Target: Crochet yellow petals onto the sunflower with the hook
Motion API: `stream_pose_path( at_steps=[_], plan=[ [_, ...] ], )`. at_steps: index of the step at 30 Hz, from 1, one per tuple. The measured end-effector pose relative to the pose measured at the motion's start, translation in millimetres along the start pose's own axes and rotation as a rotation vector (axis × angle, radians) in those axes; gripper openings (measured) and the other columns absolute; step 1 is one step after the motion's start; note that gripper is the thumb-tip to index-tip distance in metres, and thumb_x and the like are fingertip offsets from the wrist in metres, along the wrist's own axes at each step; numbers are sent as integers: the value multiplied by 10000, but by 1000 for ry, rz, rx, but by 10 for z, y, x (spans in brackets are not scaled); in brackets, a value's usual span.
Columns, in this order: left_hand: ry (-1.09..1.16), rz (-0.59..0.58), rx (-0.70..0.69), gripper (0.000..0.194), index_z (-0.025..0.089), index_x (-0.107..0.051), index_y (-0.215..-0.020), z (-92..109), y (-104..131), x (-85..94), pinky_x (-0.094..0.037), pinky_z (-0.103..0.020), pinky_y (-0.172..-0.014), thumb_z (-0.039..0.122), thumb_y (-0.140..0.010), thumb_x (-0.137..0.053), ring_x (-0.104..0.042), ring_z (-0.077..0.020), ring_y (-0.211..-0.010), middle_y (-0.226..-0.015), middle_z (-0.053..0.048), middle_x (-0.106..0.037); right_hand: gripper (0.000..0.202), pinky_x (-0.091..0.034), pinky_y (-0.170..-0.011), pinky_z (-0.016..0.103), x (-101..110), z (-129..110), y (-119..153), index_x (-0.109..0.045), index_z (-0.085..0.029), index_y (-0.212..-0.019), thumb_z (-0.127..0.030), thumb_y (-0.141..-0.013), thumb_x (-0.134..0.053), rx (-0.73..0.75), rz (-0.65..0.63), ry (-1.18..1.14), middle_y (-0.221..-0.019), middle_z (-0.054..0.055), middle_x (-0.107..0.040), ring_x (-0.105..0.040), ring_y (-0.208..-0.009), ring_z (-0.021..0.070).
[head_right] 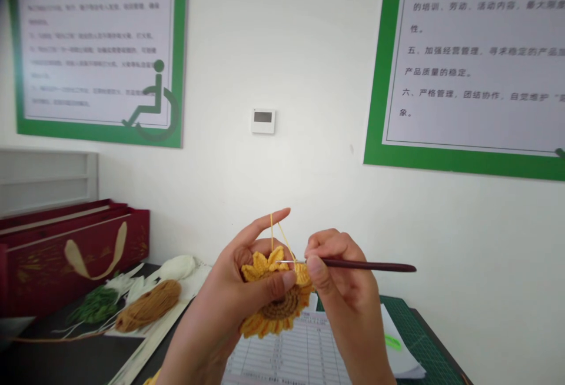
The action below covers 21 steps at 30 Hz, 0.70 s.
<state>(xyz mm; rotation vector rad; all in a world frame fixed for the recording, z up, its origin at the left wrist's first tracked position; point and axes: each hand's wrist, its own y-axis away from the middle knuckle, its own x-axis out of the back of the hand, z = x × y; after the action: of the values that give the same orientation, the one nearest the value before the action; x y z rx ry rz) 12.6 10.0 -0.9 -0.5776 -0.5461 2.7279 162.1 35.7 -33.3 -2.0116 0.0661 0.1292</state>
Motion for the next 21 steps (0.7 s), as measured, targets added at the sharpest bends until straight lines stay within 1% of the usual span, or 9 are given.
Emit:
stream_pose_path(
  at_steps=[4,7,9,12,14,17,18,19,21],
  plan=[
    [21,30,-12,782,257,-600,-1392,33,20,-20,-479,-267,-638,148,-669,-877,-578,-123,-644,-775,11,-665,93,-565,-703,255,-67,-15,3,-646,-221,-911,-128,-913,-653,157,48,92,-836,19,-642,-649,-847,153],
    [35,31,2,776,262,-610,-1378,35,24,-34,-465,-250,-627,151,-661,-886,-572,-114,-638,-770,12,-676,139,-577,-687,265,-67,-14,2,-647,-230,-932,-93,-906,-635,205,67,155,-838,13,-652,-666,-830,154],
    [28,46,-6,757,265,-619,-1365,21,29,-55,-468,-249,-635,150,-665,-883,-575,-113,-644,-779,11,-683,187,-582,-693,294,-18,-6,14,-665,-234,-962,-65,-885,-647,290,39,285,-879,25,-674,-676,-849,170],
    [14,84,-21,716,226,-624,-1347,-25,43,-94,-490,-263,-658,155,-680,-874,-606,-132,-677,-811,-9,-701,355,-583,-696,344,71,14,60,-699,-254,-1049,18,-823,-675,496,3,547,-930,38,-705,-679,-865,197],
    [53,88,17,722,191,-619,-1342,-65,47,-106,-504,-274,-670,168,-672,-887,-626,-143,-687,-828,-26,-716,447,-580,-692,367,88,34,97,-706,-273,-1091,67,-804,-657,559,67,617,-921,32,-706,-674,-848,202],
    [200,25,156,807,154,-619,-1331,-103,29,-78,-522,-292,-704,157,-589,-937,-651,-150,-688,-826,-40,-734,409,-572,-707,396,15,71,123,-724,-250,-1077,53,-814,-651,615,180,485,-912,39,-701,-670,-829,209],
    [239,-3,191,831,151,-620,-1329,-103,19,-61,-524,-296,-716,148,-565,-947,-657,-152,-691,-816,-36,-732,328,-563,-696,387,-26,80,121,-723,-226,-1055,12,-840,-652,587,215,371,-913,50,-701,-671,-821,207],
    [250,-21,201,840,156,-622,-1329,-97,9,-45,-522,-295,-720,143,-557,-951,-657,-149,-688,-800,-25,-723,230,-556,-696,372,-67,86,115,-713,-218,-1009,-40,-885,-634,466,265,242,-913,56,-696,-668,-832,203],
    [204,-14,164,810,179,-627,-1329,-72,-5,-18,-504,-272,-696,142,-583,-941,-637,-129,-673,-774,4,-696,66,-554,-720,350,-132,86,96,-670,-240,-950,-196,-954,-621,191,201,4,-916,45,-689,-664,-874,198]
  ],
)
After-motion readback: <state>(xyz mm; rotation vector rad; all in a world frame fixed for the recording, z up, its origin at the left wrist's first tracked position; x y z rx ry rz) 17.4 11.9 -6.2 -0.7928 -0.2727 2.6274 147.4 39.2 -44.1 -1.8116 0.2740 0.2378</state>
